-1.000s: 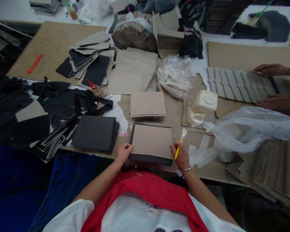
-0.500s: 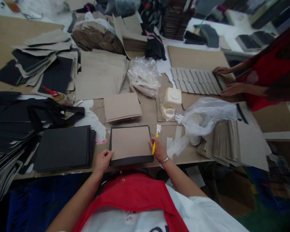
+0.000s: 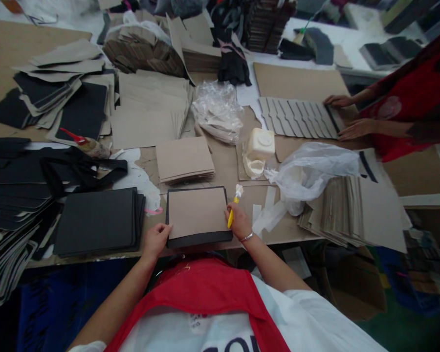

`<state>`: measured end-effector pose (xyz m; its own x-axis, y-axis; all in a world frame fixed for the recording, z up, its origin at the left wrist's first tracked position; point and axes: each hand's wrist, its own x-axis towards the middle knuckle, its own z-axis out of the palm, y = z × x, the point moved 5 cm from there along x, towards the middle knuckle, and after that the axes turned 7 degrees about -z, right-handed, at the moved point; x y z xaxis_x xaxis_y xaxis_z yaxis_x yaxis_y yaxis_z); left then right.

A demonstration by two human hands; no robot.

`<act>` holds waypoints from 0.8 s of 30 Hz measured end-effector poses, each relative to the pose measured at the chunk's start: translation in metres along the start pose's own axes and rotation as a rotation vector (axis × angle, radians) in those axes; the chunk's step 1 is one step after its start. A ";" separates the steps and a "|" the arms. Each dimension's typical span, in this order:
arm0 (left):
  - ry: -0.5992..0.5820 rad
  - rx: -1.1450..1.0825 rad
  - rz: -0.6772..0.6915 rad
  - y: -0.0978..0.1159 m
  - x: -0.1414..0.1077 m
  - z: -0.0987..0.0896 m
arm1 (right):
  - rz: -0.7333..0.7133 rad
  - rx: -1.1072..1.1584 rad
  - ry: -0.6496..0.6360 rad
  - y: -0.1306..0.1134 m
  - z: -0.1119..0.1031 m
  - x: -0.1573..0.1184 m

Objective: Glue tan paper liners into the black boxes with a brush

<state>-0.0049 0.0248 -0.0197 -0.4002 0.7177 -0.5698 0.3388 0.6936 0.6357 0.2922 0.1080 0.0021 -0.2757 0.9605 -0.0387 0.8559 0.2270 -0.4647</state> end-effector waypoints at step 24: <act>-0.016 0.613 0.095 0.034 -0.002 -0.014 | 0.046 -0.344 -0.163 -0.018 -0.010 0.007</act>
<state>-0.0040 0.0458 0.0104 -0.3333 0.7755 -0.5362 0.8018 0.5323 0.2715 0.2797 0.1123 0.0188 -0.2758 0.9391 -0.2053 0.9582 0.2516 -0.1360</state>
